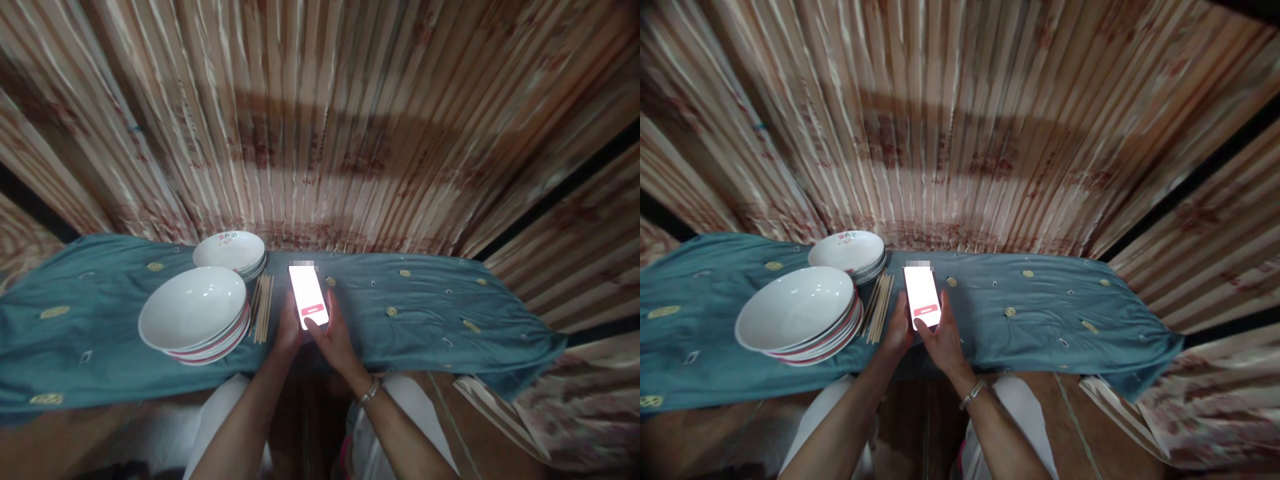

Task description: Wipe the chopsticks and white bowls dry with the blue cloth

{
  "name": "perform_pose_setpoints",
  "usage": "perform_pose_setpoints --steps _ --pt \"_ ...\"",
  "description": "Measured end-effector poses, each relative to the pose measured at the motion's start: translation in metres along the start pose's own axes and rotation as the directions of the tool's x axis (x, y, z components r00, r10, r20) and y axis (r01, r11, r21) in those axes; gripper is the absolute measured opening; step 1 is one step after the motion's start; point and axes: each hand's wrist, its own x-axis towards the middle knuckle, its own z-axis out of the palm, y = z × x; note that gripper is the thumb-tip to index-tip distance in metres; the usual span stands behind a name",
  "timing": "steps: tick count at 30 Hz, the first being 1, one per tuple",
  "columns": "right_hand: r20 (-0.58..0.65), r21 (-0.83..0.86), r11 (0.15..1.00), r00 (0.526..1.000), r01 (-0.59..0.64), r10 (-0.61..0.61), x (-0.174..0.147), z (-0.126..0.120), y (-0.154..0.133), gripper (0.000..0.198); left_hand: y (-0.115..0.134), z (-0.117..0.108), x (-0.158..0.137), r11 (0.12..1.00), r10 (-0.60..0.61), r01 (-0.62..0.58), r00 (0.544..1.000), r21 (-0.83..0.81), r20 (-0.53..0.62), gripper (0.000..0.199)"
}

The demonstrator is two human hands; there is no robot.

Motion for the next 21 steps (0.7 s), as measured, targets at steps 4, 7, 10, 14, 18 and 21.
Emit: perform_pose_setpoints --steps 4,7,10,14,18,21 --pt "-0.003 -0.026 0.999 0.999 -0.036 0.036 -0.009 0.005 -0.004 0.089 -0.003 -0.001 -0.014 1.000 0.024 -0.023 0.999 0.020 -0.027 0.047" --pt "-0.026 -0.058 0.997 0.998 -0.058 0.057 -0.018 0.009 -0.007 0.090 -0.004 -0.002 -0.026 1.000 0.015 -0.015 1.000 -0.017 0.021 0.046" --pt "-0.076 -0.073 0.996 0.996 -0.061 0.055 -0.029 0.009 -0.008 0.091 -0.003 0.001 -0.038 0.999 -0.013 0.017 0.997 -0.047 0.081 0.045" --pt "-0.137 -0.064 0.993 0.987 -0.099 0.090 -0.040 0.002 -0.004 0.086 -0.008 0.008 -0.050 0.996 -0.061 0.067 0.993 -0.063 0.098 0.043" --pt "-0.193 -0.017 0.993 0.975 -0.113 0.108 -0.048 -0.012 0.002 0.083 -0.023 0.012 -0.059 0.996 -0.065 0.071 0.992 -0.052 0.104 0.041" --pt "-0.216 0.043 0.994 0.970 -0.104 0.111 -0.056 -0.025 0.009 0.083 -0.032 0.013 -0.067 0.997 -0.074 0.073 0.985 0.009 0.155 0.046"
